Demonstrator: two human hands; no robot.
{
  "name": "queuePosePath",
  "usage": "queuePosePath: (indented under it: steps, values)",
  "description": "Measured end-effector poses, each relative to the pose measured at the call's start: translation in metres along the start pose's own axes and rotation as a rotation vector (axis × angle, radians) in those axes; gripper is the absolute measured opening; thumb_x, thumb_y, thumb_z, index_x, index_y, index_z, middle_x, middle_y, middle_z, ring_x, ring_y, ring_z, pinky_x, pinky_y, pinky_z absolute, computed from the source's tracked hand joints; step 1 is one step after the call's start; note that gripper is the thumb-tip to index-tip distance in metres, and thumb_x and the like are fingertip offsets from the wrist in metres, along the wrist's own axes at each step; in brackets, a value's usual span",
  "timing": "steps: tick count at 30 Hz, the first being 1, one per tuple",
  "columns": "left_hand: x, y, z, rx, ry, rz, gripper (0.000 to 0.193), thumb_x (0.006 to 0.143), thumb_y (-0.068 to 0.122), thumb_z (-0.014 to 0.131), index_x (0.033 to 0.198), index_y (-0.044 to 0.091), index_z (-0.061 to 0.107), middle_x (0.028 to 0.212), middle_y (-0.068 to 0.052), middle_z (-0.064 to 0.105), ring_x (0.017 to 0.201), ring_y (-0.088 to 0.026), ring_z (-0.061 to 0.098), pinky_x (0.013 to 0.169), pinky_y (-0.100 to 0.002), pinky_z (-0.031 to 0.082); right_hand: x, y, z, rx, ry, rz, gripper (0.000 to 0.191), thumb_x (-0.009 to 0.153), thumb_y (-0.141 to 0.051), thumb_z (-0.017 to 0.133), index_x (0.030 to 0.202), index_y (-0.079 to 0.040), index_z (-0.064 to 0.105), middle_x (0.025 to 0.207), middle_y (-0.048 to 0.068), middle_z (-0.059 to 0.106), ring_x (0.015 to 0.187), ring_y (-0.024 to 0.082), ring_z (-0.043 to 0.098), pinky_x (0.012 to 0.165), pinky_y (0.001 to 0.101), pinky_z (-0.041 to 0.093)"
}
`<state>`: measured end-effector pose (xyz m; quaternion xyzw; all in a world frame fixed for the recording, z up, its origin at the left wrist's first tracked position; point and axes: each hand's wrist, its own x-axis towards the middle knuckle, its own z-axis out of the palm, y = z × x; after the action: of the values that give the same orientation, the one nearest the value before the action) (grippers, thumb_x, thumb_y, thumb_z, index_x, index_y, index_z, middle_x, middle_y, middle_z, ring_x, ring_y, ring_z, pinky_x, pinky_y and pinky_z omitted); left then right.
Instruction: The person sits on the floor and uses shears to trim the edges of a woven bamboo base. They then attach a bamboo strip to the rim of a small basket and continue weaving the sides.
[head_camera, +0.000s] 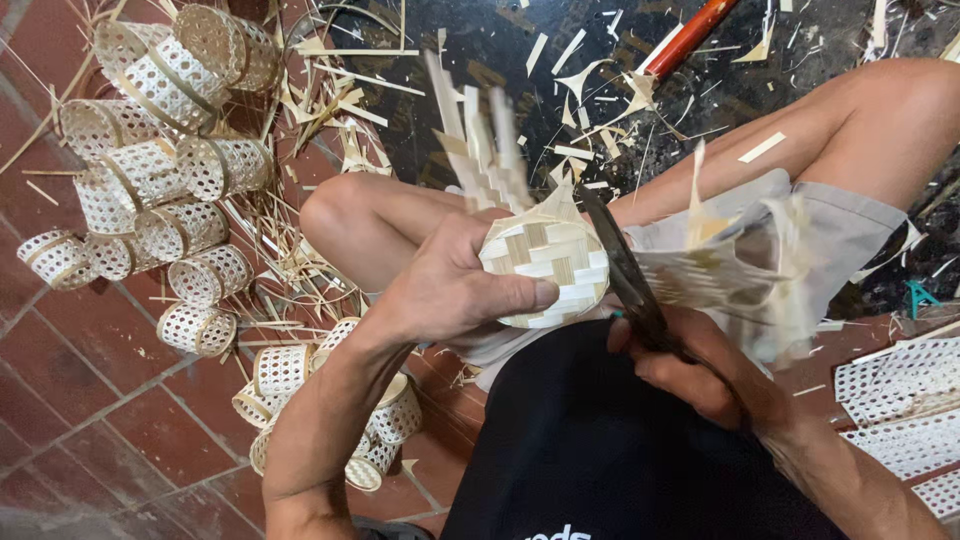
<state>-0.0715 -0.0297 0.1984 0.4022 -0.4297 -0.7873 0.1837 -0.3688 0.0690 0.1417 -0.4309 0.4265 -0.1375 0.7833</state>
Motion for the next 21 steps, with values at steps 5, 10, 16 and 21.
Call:
queuePosePath:
  steps: [5, 10, 16, 21]
  values:
    - [-0.001, -0.002, 0.003, -0.081, -0.02, -0.047, 0.032, 0.095, 0.01, 0.075, 0.124, -0.003, 0.07, 0.111, -0.004, 0.074, 0.1, -0.008, 0.067, 0.089, -0.027, 0.057, 0.004, 0.006, 0.002, -0.113, 0.067, -0.005, 0.031, 0.081, -0.01, 0.061, 0.11, -0.004, 0.064, 0.077, 0.002, 0.058, 0.068, 0.012, 0.054, 0.062, 0.0287, 0.046]
    - [-0.002, -0.003, 0.005, 0.004, -0.034, -0.12, 0.024, 0.093, 0.007, 0.076, 0.115, -0.002, 0.075, 0.103, -0.003, 0.076, 0.093, -0.008, 0.067, 0.084, -0.028, 0.058, 0.007, 0.006, -0.003, -0.11, -0.058, -0.146, 0.027, 0.084, -0.009, 0.061, 0.111, -0.003, 0.057, 0.074, 0.0, 0.049, 0.067, 0.011, 0.047, 0.06, 0.0281, 0.043]
    - [0.001, -0.001, 0.001, 0.02, -0.051, -0.157, 0.026, 0.089, 0.004, 0.076, 0.114, -0.001, 0.076, 0.1, -0.002, 0.077, 0.091, -0.008, 0.068, 0.084, -0.028, 0.058, 0.009, 0.008, 0.001, 0.033, -0.036, -0.097, 0.035, 0.085, -0.004, 0.061, 0.12, -0.003, 0.062, 0.075, 0.0, 0.051, 0.065, 0.012, 0.046, 0.059, 0.0276, 0.04]
    - [0.006, 0.006, 0.002, 0.105, -0.094, -0.187, 0.026, 0.086, 0.002, 0.077, 0.111, -0.002, 0.076, 0.097, -0.003, 0.078, 0.088, -0.009, 0.069, 0.081, -0.028, 0.058, 0.008, 0.005, -0.009, -0.078, -0.028, -0.199, 0.039, 0.085, -0.001, 0.063, 0.124, -0.003, 0.061, 0.092, 0.001, 0.054, 0.08, 0.012, 0.049, 0.07, 0.0256, 0.045]
